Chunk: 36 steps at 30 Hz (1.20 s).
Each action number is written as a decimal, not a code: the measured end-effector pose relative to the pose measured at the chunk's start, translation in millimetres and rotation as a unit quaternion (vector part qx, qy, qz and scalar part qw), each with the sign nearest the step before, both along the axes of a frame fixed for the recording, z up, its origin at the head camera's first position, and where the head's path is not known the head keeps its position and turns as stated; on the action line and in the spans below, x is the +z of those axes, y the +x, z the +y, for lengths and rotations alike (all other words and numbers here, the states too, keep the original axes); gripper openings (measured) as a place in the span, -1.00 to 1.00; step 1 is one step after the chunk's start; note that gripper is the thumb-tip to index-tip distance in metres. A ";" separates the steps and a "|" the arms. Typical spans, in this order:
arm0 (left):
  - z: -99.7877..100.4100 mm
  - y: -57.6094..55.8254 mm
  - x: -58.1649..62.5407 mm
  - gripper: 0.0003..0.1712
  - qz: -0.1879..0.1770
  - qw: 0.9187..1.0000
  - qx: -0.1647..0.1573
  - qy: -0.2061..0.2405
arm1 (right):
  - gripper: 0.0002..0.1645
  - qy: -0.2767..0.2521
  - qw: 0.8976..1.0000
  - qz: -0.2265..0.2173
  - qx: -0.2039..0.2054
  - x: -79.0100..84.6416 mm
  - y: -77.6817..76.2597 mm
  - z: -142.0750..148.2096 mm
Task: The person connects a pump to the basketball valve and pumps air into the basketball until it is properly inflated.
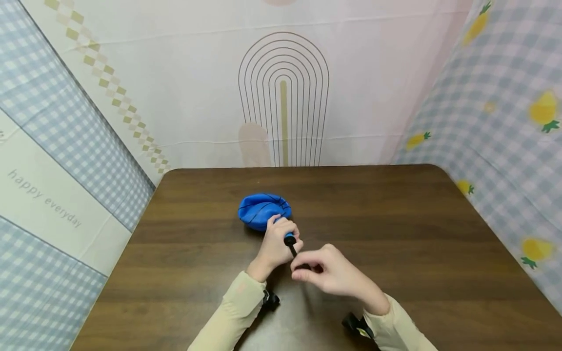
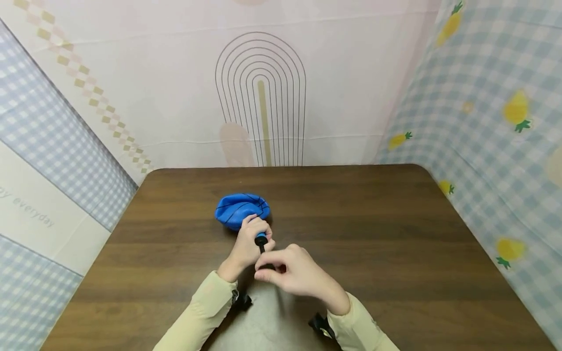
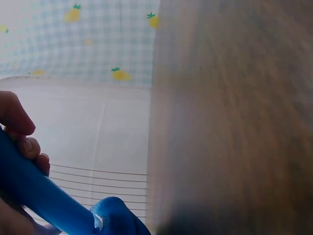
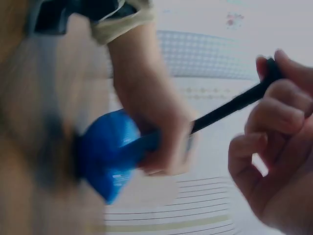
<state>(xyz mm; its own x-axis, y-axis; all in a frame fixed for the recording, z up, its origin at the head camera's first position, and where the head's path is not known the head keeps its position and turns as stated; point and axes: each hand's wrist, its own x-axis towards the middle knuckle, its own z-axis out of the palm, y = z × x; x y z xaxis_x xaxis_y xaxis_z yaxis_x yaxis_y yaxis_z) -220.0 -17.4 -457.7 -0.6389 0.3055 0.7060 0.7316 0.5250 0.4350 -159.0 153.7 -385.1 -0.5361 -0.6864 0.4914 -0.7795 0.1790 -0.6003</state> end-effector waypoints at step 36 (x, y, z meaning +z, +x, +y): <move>-10.3 1.3 7.9 -0.74 0.014 0.998 -0.032 -0.052 | -0.91 -0.039 0.992 0.039 -0.117 -34.3 -17.6 -22.5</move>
